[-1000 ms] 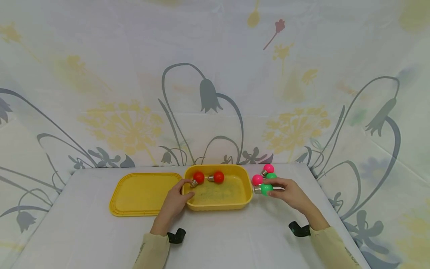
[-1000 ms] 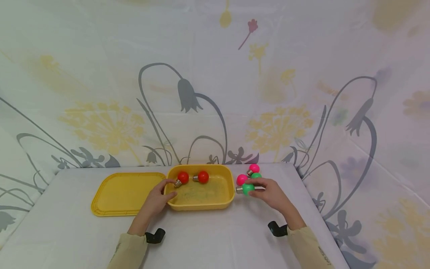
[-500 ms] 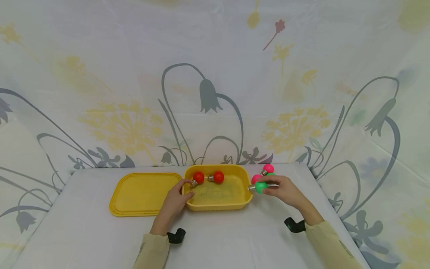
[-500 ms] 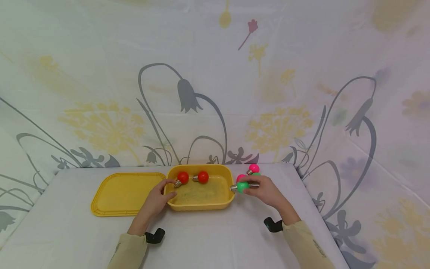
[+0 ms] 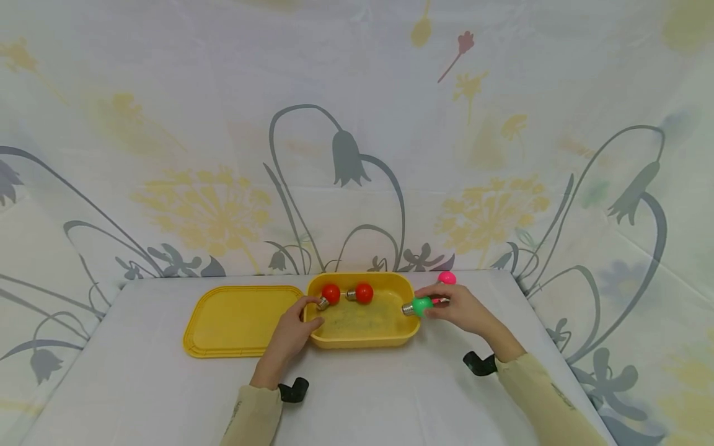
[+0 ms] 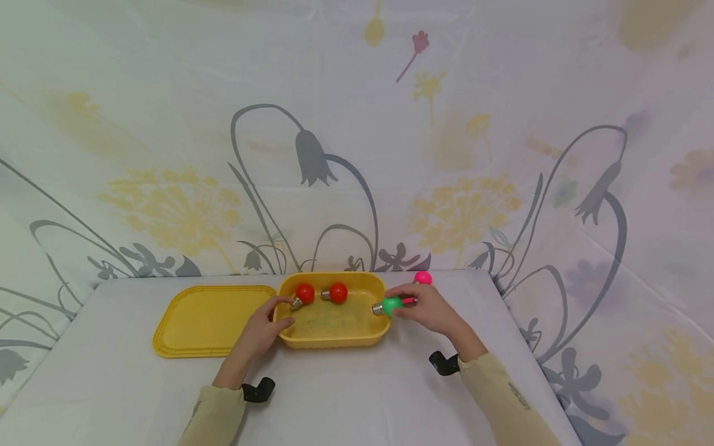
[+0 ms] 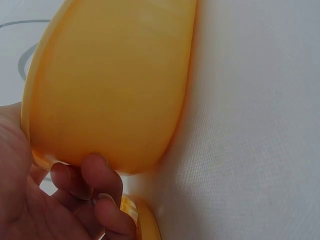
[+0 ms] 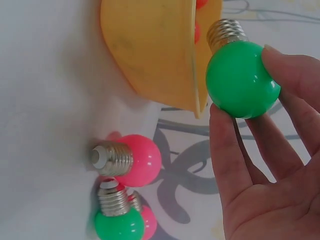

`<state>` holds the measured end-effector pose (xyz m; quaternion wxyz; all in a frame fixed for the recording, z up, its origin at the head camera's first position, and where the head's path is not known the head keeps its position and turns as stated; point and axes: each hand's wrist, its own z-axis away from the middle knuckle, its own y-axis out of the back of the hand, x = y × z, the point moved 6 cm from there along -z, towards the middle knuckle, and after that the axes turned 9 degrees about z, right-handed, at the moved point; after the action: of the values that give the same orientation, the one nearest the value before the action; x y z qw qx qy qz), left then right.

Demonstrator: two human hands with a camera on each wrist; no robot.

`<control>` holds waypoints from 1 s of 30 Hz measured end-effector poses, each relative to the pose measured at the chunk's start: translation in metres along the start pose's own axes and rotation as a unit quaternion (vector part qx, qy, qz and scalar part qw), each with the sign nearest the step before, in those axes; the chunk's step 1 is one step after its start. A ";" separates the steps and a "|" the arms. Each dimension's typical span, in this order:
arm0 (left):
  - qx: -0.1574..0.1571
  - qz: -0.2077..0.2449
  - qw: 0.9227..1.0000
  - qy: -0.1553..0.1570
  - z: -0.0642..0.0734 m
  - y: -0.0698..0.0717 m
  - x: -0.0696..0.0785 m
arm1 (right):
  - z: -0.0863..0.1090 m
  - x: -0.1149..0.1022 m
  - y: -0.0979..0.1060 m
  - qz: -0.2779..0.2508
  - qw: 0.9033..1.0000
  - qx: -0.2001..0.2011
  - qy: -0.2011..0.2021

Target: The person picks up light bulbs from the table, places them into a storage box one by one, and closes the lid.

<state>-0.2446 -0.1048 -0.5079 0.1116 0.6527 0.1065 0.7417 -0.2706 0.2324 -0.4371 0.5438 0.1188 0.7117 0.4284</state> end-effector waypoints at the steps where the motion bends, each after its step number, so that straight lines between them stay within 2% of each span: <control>1: 0.000 0.002 1.000 0.000 0.000 0.000 0.000 | -0.001 -0.001 -0.001 0.005 1.000 -0.001 0.001; 8: 0.001 0.002 1.000 -0.003 -0.001 -0.001 -0.001 | -0.011 -0.008 -0.006 -0.010 1.000 -0.015 -0.012; 15: 0.003 0.006 1.000 -0.003 -0.002 -0.001 -0.001 | -0.021 -0.015 -0.008 -0.003 1.000 -0.012 0.012; 30: 0.004 0.005 1.000 -0.001 -0.002 -0.001 -0.002 | -0.046 -0.020 -0.022 -0.008 1.000 -0.028 0.011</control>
<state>-0.2466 -0.1048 -0.5104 0.1052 0.6544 0.1065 0.7411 -0.2972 0.1842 -0.4376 0.5425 0.0935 0.7062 0.4451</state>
